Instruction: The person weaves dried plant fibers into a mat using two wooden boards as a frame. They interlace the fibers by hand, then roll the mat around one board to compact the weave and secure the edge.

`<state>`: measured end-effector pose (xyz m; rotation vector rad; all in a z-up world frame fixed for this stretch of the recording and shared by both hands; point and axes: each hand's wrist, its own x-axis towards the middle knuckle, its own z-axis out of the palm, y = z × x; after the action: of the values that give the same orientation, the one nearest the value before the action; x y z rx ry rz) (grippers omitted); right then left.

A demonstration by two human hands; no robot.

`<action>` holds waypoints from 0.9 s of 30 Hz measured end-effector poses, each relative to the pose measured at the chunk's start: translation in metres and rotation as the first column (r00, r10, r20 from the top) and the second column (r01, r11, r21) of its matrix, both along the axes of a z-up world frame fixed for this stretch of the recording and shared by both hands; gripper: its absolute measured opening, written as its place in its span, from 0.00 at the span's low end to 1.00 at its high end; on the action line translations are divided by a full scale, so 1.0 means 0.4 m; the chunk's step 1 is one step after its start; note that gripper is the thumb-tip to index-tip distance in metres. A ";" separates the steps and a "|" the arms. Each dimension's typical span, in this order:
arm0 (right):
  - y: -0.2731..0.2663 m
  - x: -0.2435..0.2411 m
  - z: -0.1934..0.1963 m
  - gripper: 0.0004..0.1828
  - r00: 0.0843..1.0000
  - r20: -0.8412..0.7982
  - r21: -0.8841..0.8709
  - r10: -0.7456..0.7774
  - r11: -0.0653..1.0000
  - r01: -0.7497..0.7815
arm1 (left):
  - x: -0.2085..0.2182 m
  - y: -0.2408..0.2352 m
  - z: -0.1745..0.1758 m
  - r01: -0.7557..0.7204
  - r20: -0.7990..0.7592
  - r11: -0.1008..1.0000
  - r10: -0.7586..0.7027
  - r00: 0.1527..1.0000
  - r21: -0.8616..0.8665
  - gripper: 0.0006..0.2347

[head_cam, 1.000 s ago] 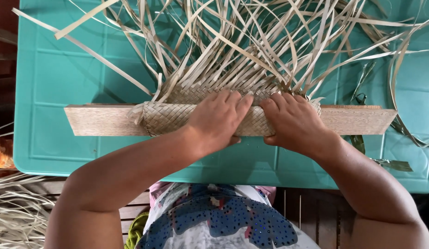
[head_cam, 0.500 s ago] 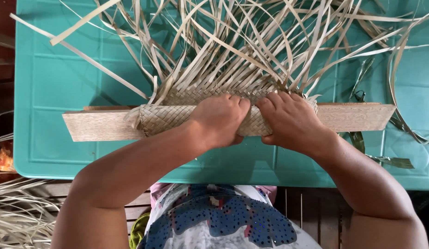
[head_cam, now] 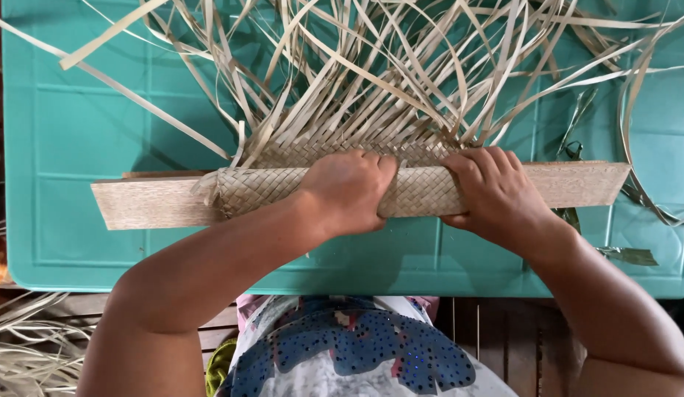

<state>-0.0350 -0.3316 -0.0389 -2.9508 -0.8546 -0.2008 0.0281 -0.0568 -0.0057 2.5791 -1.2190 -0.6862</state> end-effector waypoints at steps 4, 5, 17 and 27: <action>0.001 0.022 -0.017 0.50 1.000 -0.004 -0.103 0.013 0.995 -0.014 | -0.001 -0.002 0.013 0.011 0.023 1.000 -0.011 1.000 0.005 0.27; 0.003 0.026 -0.017 0.49 1.000 -0.011 -0.140 0.014 0.990 -0.016 | -0.003 -0.001 0.026 -0.007 0.008 1.000 0.007 1.000 0.011 0.29; 0.074 0.001 0.057 0.53 0.999 -0.030 -0.182 -0.038 0.983 0.032 | -0.018 0.008 -0.074 -0.046 0.213 0.973 0.095 0.973 -0.227 0.27; 0.059 0.025 -0.060 0.62 0.991 0.119 -0.100 0.054 0.994 -0.042 | -0.039 0.005 -0.074 -0.049 0.425 0.936 0.204 0.882 -0.348 0.30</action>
<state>-0.0248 -0.3080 -0.0630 -3.0300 -0.9763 -0.3500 0.0125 -0.0547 -0.0354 2.5680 -1.1402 0.1642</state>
